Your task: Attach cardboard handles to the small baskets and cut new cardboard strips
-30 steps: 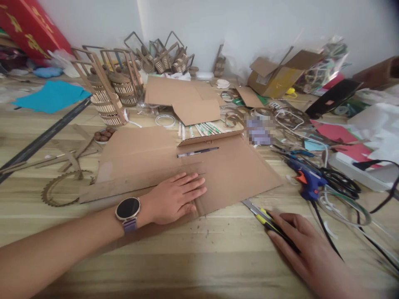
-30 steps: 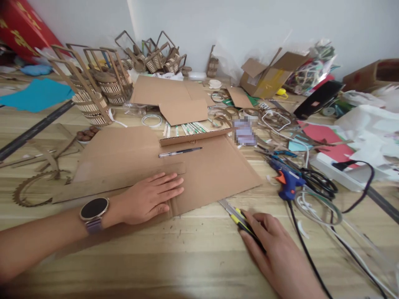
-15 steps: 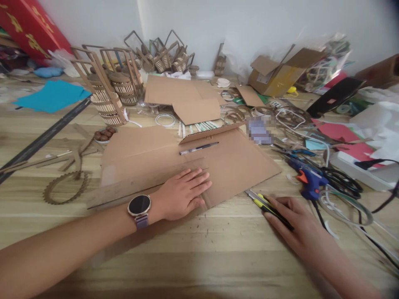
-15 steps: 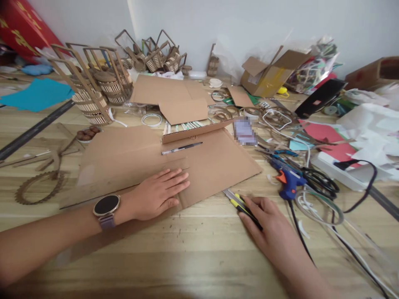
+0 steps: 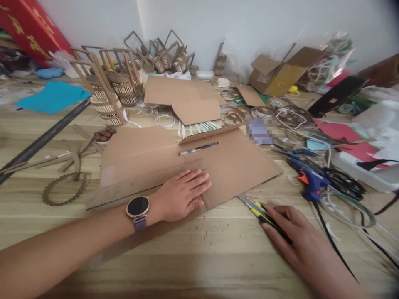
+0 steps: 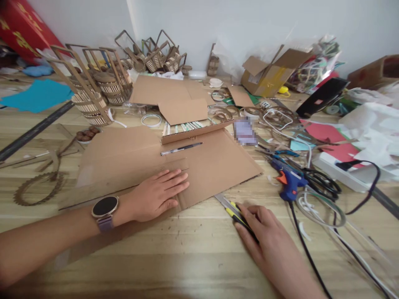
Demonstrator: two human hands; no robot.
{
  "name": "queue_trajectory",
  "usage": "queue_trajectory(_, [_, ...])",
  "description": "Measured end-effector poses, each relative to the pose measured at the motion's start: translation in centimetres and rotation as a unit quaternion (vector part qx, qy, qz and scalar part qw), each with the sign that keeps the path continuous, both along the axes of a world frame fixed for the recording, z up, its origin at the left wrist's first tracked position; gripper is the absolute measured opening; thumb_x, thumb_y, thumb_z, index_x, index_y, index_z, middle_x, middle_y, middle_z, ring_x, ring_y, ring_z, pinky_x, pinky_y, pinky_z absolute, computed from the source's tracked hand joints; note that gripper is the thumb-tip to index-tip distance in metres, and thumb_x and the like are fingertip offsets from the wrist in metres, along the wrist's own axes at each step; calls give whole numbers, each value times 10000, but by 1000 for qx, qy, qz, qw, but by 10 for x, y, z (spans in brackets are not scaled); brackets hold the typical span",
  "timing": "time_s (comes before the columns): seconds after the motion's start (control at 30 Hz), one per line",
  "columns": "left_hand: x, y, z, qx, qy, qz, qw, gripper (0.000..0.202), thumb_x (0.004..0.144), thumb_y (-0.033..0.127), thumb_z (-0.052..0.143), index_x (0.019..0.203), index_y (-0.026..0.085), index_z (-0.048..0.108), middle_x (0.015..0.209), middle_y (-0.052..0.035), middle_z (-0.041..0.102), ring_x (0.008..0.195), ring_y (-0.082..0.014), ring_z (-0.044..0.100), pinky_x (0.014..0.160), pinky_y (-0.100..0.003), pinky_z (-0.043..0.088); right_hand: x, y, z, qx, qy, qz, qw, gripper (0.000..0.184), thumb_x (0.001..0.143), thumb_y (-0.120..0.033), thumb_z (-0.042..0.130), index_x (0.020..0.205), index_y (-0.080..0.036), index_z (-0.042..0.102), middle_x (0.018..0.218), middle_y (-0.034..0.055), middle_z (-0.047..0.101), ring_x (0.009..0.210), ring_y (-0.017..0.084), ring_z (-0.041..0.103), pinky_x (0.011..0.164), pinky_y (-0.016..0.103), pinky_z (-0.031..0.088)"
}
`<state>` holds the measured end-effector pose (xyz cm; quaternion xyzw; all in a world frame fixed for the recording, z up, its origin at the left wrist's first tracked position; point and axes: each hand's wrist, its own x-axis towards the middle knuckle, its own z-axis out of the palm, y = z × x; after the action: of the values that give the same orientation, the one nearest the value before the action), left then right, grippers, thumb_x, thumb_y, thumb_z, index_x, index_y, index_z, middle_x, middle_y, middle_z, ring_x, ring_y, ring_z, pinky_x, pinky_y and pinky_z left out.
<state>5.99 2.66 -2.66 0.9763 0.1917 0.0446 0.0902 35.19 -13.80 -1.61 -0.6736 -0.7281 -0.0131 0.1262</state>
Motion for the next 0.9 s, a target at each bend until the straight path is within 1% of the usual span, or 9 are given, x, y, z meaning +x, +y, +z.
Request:
queue_trajectory(0.1, [1, 1, 2, -8, 6, -1, 1000, 565, 1036, 491, 210, 1498, 194, 343, 1593, -38, 272, 1492, -232, 187, 1212, -424, 142, -3, 2, 2, -8, 0, 0, 1000, 428, 945, -440, 442, 1168, -155, 671, 1027, 135, 660, 927, 250, 663, 817, 384, 570])
queue_trajectory(0.17, [-3, 2, 5, -10, 11, -16, 1000, 568, 1039, 484, 200, 1502, 184, 332, 1596, -40, 264, 1495, -227, 175, 1217, -416, 123, -4, 5, 3, -8, -2, 6, 1000, 437, 950, -437, 432, 1165, -146, 676, 1013, 138, 662, 922, 249, 663, 814, 385, 571])
queue_trajectory(0.27, [-19, 2, 10, 1, 14, -40, 999, 559, 1042, 476, 200, 1509, 191, 316, 1603, -37, 241, 1504, -212, 125, 1221, -398, 92, -4, 7, 3, 4, -3, 7, 1000, 453, 953, -453, 415, 1159, -149, 682, 999, 135, 664, 907, 250, 664, 803, 392, 574])
queue_trajectory(0.33, [-33, 2, 11, 14, 19, -43, 999, 551, 1041, 479, 214, 1515, 213, 304, 1605, -27, 235, 1508, -212, 91, 1222, -408, 58, -2, 7, 3, 3, 0, 6, 1000, 455, 952, -457, 417, 1165, -153, 680, 1014, 136, 662, 923, 254, 662, 817, 396, 571])
queue_trajectory(0.4, [-46, 1, 10, 21, 29, -45, 998, 542, 1041, 481, 220, 1520, 237, 289, 1602, -13, 244, 1508, -201, 95, 1221, -401, 36, -2, 9, 3, -6, 2, 6, 1000, 454, 951, -457, 421, 1176, -154, 674, 1018, 136, 657, 929, 253, 660, 822, 387, 567])
queue_trajectory(0.47, [-53, 0, 7, 24, 38, -46, 998, 533, 1045, 472, 216, 1521, 243, 283, 1601, -5, 246, 1506, -184, 110, 1219, -383, 23, -2, 11, 4, -16, 3, 5, 1000, 456, 949, -461, 423, 1173, -154, 675, 1004, 135, 655, 917, 250, 661, 813, 378, 568])
queue_trajectory(0.57, [-54, -1, 6, 25, 40, -41, 998, 522, 1049, 452, 212, 1514, 233, 304, 1602, 2, 241, 1504, -177, 124, 1217, -361, 12, -6, 9, 5, -11, -2, 8, 1000, 446, 950, -452, 426, 1158, -151, 680, 995, 132, 657, 902, 248, 665, 799, 376, 573])
queue_trajectory(0.73, [-50, -2, 8, 22, 47, -36, 998, 513, 1051, 441, 218, 1513, 237, 306, 1603, 9, 236, 1501, -179, 138, 1215, -366, 46, -15, -2, 7, 5, -4, 59, 998, 394, 951, -410, 463, 1170, -158, 673, 983, 116, 658, 885, 224, 672, 768, 346, 583])
queue_trajectory(0.9, [-52, -2, 6, 23, 43, -33, 998, 510, 1050, 437, 231, 1518, 243, 294, 1603, 6, 241, 1500, -176, 143, 1216, -374, 68, -26, 1, 4, 1, 7, 46, 999, 394, 952, -385, 463, 1186, -138, 660, 998, 127, 641, 901, 230, 657, 790, 367, 579])
